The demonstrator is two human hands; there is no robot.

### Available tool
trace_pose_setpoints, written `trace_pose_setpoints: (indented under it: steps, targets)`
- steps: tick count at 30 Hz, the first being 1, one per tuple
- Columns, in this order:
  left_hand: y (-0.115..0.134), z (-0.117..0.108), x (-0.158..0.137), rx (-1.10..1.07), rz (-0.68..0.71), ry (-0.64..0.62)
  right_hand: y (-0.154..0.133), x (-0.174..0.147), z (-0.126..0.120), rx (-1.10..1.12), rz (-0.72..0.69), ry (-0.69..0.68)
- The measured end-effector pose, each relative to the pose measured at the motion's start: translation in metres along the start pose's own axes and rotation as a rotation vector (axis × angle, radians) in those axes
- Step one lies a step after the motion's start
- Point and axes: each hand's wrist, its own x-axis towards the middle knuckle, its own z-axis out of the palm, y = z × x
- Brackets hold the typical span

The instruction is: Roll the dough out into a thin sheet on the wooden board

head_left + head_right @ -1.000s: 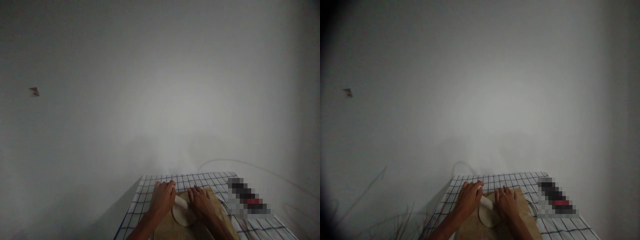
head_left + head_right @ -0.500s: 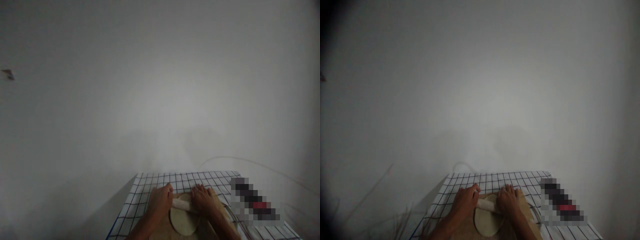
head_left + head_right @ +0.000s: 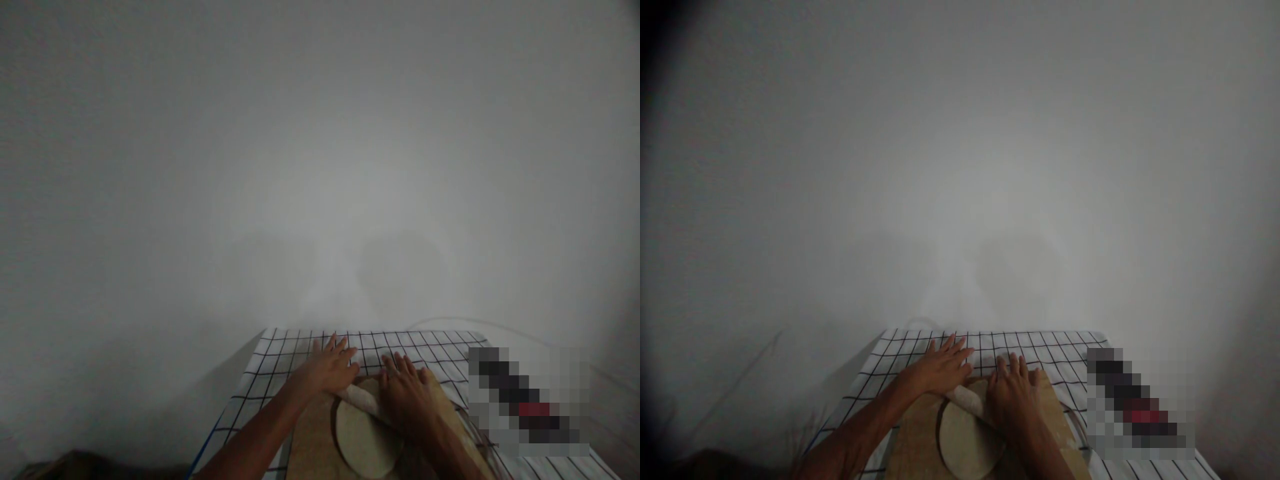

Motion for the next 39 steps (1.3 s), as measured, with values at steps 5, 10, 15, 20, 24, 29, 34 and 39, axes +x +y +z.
trace_pose_setpoints:
  steps: [5,10,15,20,24,29,34,39]
  targets:
    - [0.002,0.000,-0.015,0.002,0.090,0.042,-0.002,0.001,0.003,0.026,0.042,0.028]
    - [0.005,0.009,-0.048,0.073,0.020,0.257,-0.013,-0.002,-0.005,0.009,0.054,-0.017]
    - [0.011,0.022,-0.074,0.180,0.025,0.439,-0.016,-0.012,-0.002,0.016,0.023,-0.005]
    - [0.025,0.027,-0.097,0.192,-0.029,0.508,-0.015,-0.029,0.005,-0.034,-0.081,0.053]
    - [0.033,0.033,-0.118,0.190,-0.041,0.532,-0.017,-0.044,-0.001,-0.024,-0.163,0.058]
    - [0.039,0.049,-0.147,0.261,0.032,0.643,-0.020,-0.068,0.004,-0.004,-0.183,0.150]
    - [0.043,0.063,-0.176,0.307,0.063,0.613,-0.021,-0.097,0.015,-0.013,-0.250,0.360]
    - [0.048,0.055,-0.192,0.163,0.083,0.536,-0.020,-0.115,0.013,0.055,-0.307,0.461]
